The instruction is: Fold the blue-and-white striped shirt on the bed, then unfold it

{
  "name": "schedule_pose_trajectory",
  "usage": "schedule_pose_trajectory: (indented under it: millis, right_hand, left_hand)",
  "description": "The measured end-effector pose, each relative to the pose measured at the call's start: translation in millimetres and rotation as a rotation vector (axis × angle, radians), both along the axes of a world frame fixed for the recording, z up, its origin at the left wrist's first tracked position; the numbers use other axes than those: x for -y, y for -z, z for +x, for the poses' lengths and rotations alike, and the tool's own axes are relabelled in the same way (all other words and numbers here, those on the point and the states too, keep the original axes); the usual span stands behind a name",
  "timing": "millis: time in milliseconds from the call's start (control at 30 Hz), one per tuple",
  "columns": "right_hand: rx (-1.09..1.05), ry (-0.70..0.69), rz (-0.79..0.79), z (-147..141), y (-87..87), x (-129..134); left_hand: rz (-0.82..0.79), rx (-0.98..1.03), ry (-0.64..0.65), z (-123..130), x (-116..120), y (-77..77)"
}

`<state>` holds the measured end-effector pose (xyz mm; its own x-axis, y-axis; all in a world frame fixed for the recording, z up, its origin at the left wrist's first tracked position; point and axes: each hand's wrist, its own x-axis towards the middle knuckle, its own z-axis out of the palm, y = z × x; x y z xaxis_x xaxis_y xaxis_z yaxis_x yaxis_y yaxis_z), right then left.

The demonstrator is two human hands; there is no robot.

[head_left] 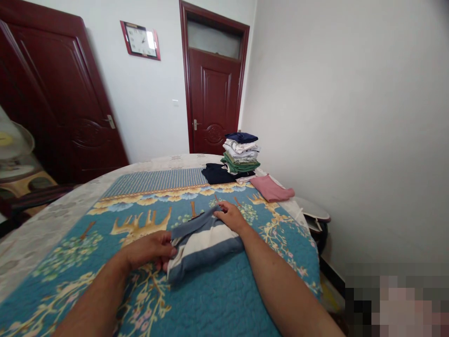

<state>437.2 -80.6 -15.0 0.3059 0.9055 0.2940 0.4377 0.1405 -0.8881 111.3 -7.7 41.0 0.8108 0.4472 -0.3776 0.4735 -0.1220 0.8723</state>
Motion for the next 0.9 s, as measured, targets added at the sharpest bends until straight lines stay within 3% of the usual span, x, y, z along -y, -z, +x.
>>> schedule_pose_trajectory:
  millis: [67,133,267,400,500,600,700,800,900]
  right_hand:
    - [-0.048,-0.124,-0.015,4.2,-2.6,2.6]
    - [-0.080,-0.188,-0.034,6.7,-6.0,5.5]
    - [-0.027,-0.200,-0.031,5.6,-11.8,10.4]
    - [0.222,-0.081,0.036,-0.3,-20.6,16.9]
    - [0.465,-0.004,0.105,-8.0,-33.8,23.2]
    - [0.656,0.003,0.196,-22.2,-46.9,28.8]
    - [0.719,-0.047,0.265,-43.2,-51.9,32.2]
    - [0.715,-0.112,0.283,-60.3,-50.6,34.0]
    - [0.661,-0.098,0.227,-58.6,-50.3,36.6]
  left_hand:
    - [-0.158,-0.041,-0.004,-6.5,3.9,-0.7]
    - [-0.190,-0.015,-0.078,-9.5,2.4,-0.6]
    - [-0.009,0.211,-0.342,-6.6,-9.7,0.5]
    - [0.187,0.353,-0.544,6.0,-12.1,-1.4]
    - [0.331,0.253,-0.463,19.2,0.4,-10.5]
    - [0.451,0.171,-0.193,30.5,16.5,-22.7]
    - [0.426,0.146,-0.010,35.5,26.3,-27.0]
    - [0.336,0.144,-0.021,34.9,27.7,-21.0]
    - [0.222,0.250,-0.186,31.4,20.4,-15.0]
